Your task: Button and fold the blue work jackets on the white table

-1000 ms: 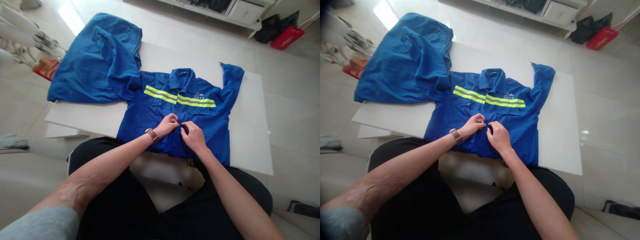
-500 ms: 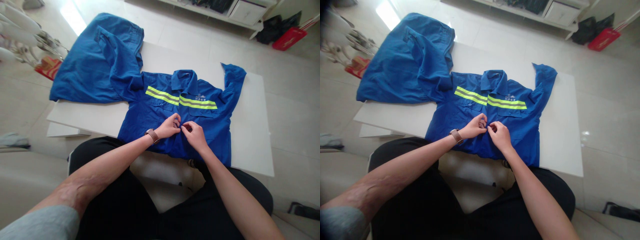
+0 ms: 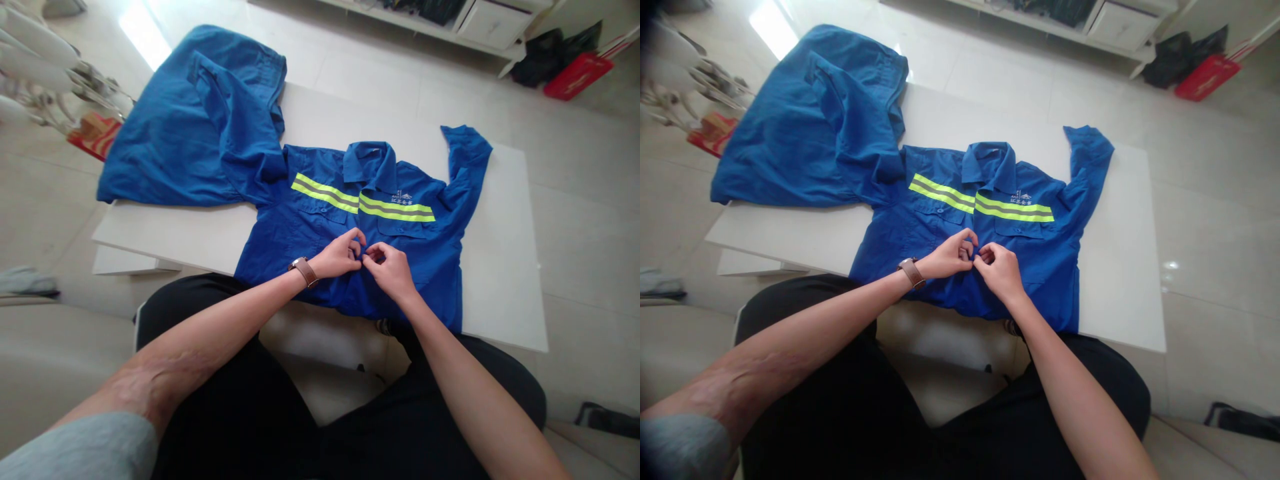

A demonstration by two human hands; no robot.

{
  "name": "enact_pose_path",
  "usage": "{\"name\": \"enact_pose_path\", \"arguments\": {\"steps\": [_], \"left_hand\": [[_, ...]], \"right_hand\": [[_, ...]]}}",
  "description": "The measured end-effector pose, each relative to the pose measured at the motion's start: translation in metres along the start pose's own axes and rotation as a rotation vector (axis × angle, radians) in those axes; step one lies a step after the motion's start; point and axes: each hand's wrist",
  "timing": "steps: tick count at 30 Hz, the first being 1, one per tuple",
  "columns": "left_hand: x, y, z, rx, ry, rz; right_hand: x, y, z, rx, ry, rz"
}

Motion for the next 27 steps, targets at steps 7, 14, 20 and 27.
{"name": "enact_pose_path", "arguments": {"steps": [7, 14, 20, 27], "left_hand": [[0.0003, -0.0014, -0.0032, -0.01, 0.033, -0.016], [0.0004, -0.0008, -0.0069, 0.002, 0.049, -0.009], [0.001, -0.0004, -0.0071, -0.009, 0.013, -0.024], [0.0015, -0.0004, -0.0036, -0.023, 0.0, -0.03]], "right_hand": [[0.001, 0.0, 0.0018, 0.022, -0.108, -0.05], [0.0026, -0.0031, -0.0001, 0.013, -0.248, -0.05], [0.0023, -0.0037, -0.0027, 0.06, -0.339, -0.07], [0.0037, -0.0048, -0.0034, 0.107, -0.425, -0.09]]}}
Point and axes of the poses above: each hand's wrist, its own y-axis towards the middle knuckle, its own x-axis out of the palm, z = x × y, and after that the axes turned 11 degrees about -z, right-handed
